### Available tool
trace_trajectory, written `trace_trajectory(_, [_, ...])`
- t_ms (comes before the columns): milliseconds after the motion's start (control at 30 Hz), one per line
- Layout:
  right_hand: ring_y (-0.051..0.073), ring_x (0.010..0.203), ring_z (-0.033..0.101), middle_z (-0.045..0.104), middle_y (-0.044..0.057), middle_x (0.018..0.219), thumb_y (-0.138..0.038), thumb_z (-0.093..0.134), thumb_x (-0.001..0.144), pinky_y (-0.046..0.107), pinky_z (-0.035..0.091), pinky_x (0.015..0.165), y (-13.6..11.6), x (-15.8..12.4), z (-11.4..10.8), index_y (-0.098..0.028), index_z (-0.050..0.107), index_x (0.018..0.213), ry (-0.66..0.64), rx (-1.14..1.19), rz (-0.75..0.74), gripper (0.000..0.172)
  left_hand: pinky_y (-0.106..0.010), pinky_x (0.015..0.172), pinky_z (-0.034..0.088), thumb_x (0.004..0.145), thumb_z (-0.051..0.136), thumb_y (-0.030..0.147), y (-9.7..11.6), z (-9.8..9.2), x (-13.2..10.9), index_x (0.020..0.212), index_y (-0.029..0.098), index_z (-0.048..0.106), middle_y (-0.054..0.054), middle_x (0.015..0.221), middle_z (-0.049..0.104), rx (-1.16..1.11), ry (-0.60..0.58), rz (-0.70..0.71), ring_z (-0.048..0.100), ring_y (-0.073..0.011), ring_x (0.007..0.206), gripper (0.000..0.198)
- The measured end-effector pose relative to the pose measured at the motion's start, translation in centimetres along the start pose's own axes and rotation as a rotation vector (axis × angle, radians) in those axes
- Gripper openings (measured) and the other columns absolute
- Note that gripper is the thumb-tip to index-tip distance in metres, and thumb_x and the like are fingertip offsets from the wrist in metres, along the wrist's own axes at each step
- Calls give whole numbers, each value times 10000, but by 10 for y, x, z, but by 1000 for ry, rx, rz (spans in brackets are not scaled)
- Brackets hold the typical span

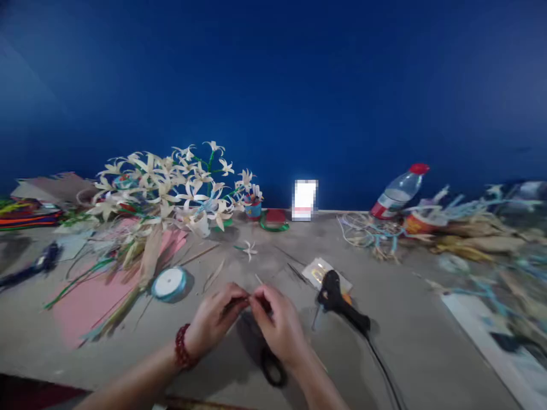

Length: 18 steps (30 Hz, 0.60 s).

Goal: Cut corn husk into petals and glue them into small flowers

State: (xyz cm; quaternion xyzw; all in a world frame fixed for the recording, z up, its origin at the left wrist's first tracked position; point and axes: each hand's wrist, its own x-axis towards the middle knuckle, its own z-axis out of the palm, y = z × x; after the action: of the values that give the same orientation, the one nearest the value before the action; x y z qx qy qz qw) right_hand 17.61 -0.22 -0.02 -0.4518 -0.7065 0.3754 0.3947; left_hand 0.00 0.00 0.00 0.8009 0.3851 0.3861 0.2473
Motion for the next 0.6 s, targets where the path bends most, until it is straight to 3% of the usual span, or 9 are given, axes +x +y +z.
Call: trace_trajectory(600, [151,684,537,573,3,740,-299,459,959,232,373,578,-1,-1,-5,-202,540,825,32,-66,-2,184,-204,552,406,870,531,172,1,-5,3,839,179,573,-11,705,585,109,51,-48,540,-111,598,53])
